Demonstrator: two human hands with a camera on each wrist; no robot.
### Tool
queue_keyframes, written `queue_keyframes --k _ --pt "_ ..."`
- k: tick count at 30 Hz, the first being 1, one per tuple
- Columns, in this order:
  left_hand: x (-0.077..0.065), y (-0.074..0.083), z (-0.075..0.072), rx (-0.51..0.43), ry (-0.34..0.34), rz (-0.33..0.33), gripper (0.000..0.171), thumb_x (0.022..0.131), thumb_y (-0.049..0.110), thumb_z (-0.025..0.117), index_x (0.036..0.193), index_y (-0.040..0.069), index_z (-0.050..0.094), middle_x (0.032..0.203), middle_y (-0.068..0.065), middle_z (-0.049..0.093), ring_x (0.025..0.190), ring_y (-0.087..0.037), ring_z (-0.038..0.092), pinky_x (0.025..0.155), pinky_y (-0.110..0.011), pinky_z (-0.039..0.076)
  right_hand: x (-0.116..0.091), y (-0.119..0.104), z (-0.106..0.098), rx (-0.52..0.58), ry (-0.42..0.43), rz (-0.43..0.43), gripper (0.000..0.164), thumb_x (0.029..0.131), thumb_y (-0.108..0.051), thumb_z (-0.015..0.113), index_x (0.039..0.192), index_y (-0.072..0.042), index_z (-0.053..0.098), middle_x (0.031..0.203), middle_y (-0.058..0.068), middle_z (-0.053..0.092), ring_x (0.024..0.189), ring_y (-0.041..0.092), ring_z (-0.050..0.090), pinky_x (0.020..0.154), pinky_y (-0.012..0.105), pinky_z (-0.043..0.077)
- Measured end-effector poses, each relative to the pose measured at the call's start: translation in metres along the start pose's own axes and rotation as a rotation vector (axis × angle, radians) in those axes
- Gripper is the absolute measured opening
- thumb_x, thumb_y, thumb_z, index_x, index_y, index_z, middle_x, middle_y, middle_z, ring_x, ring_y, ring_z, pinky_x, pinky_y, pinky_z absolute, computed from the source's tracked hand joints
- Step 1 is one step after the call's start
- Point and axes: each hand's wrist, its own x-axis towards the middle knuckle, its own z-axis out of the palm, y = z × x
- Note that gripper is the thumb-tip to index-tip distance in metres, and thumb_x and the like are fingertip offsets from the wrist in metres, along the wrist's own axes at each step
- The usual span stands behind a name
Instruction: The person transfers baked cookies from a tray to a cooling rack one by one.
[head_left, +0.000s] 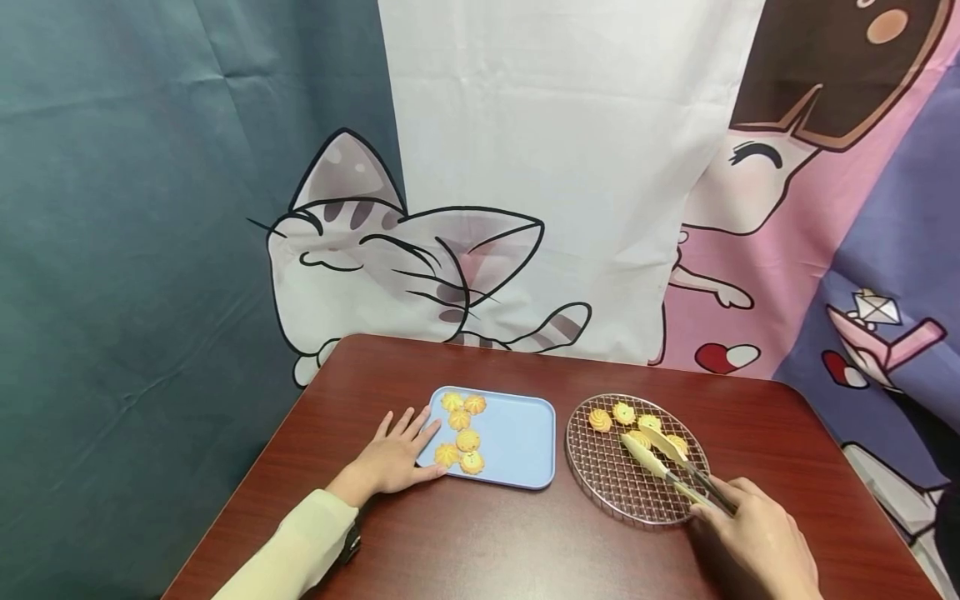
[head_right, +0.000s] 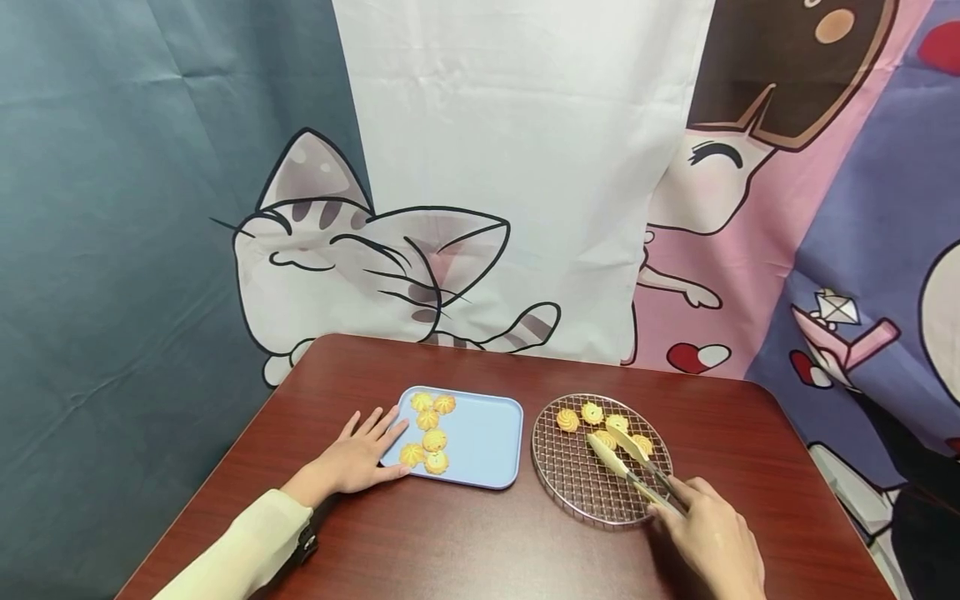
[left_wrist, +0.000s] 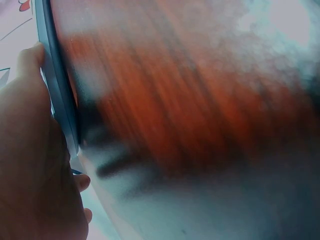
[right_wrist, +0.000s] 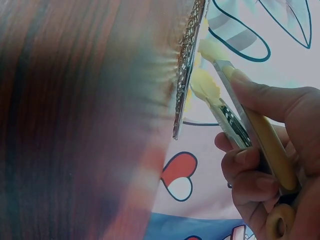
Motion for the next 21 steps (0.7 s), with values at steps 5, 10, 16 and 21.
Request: queue_keyframes --k 5,10,16,21 --pt "0.0015 -0.0010 0.0021 0.009 0.004 -0.003 0.090 0.093 0.078 0.040 0.162 0.023 0.027 0.170 -0.004 0.016 0.155 -0.036 0.017 0.121 -0.062 0.008 -0.0004 0.0015 0.0006 0.002 0.004 -0.006 0.046 0.078 -0.030 0.086 0.117 -0.007 0.075 0.096 0.003 0.070 0.079 0.033 0.067 0.056 0.050 0.047" --pt "0.0016 -0.0009 0.0023 0.018 0.010 -0.005 0.090 0.093 0.079 0.040 0.162 0.022 0.028 0.170 -0.005 0.017 0.155 -0.036 0.017 0.121 -0.062 0.009 0.0002 0.0016 -0.0001 -0.003 -0.017 0.012 0.047 0.079 -0.031 0.086 0.117 -0.007 0.075 0.097 0.004 0.070 0.080 0.034 0.067 0.056 0.049 0.047" --pt "0.0015 -0.0007 0.0023 0.016 0.009 -0.006 0.089 0.093 0.078 0.040 0.162 0.023 0.028 0.170 -0.005 0.016 0.155 -0.036 0.017 0.121 -0.062 0.009 0.0008 0.0010 -0.0021 -0.005 -0.030 0.026 0.050 0.079 -0.034 0.086 0.120 -0.006 0.073 0.099 0.005 0.069 0.081 0.036 0.067 0.056 0.050 0.047" --pt "0.0017 -0.0015 0.0035 0.002 0.012 -0.001 0.089 0.093 0.077 0.042 0.162 0.022 0.029 0.170 -0.006 0.017 0.154 -0.036 0.018 0.120 -0.063 0.008 0.0006 -0.0016 -0.0037 0.012 -0.025 0.027 0.055 0.080 -0.039 0.085 0.121 -0.005 0.072 0.101 0.007 0.069 0.083 0.038 0.067 0.059 0.055 0.048"
